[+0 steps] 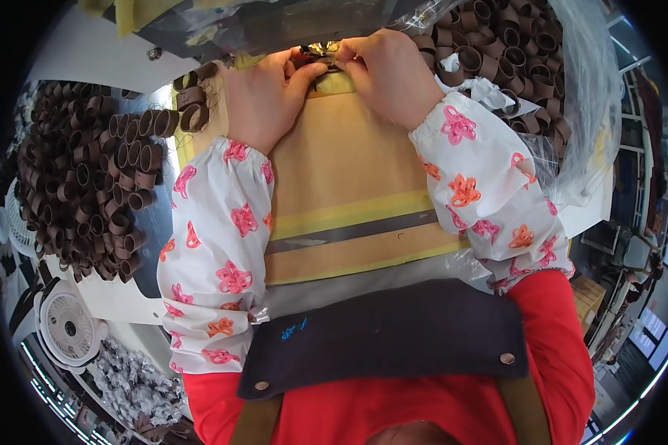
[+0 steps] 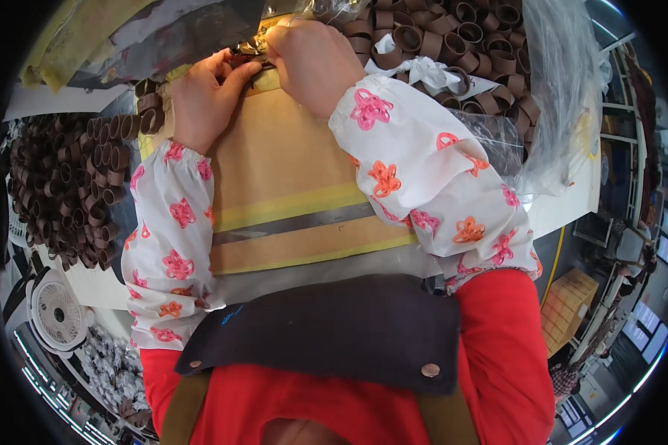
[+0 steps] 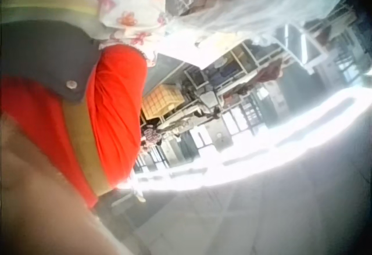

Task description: Assembling and finishing small leather loops using a specialized machine at a workbench.

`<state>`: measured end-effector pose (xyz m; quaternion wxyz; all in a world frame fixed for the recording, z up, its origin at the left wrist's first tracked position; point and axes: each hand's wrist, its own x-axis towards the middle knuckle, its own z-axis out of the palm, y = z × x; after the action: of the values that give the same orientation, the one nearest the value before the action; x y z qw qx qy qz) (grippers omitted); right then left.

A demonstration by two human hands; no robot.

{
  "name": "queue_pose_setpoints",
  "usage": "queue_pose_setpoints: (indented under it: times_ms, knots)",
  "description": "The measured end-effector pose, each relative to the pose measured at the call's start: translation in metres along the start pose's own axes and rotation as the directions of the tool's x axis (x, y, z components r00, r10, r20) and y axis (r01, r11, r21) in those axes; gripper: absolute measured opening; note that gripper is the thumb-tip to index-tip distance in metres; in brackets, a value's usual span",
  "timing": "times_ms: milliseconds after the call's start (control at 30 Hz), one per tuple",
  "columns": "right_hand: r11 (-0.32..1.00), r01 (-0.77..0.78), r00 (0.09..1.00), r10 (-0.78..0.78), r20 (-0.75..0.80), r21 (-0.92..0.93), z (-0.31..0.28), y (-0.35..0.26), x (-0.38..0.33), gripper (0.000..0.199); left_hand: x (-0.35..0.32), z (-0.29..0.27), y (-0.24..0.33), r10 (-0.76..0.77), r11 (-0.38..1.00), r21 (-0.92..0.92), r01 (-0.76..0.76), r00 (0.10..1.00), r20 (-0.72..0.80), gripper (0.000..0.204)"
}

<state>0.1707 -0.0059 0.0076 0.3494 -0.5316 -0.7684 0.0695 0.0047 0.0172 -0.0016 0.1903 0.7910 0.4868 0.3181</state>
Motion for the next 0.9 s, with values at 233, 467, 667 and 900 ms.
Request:
queue_pose_setpoints:
  times_ms: [233, 467, 667, 900]
  knots:
    - [0.993, -0.072, 0.994, 0.078, 0.07, -0.095, 0.001, -0.001, 0.0, 0.008, 0.001, 0.003, -0.003, 0.018, 0.999, 0.051, -0.018, 1.0, 0.001, 0.026]
    - [0.976, -0.093, 0.992, 0.108, 0.065, -0.196, 0.0, -0.009, 0.0, 0.008, 0.0, -0.003, -0.005, -0.038, 0.999, 0.012, 0.037, 0.998, 0.046, 0.025]
    - [0.982, -0.083, 0.995, 0.09, 0.036, -0.169, -0.005, -0.006, -0.004, 0.008, 0.0, 0.002, 0.002, 0.054, 0.998, 0.022, -0.054, 0.999, -0.007, 0.026]
    - [0.987, -0.031, 0.998, 0.04, 0.053, -0.157, 0.001, -0.004, -0.005, 0.009, -0.007, 0.002, 0.007, 0.089, 0.983, 0.168, -0.069, 0.989, -0.114, 0.026]
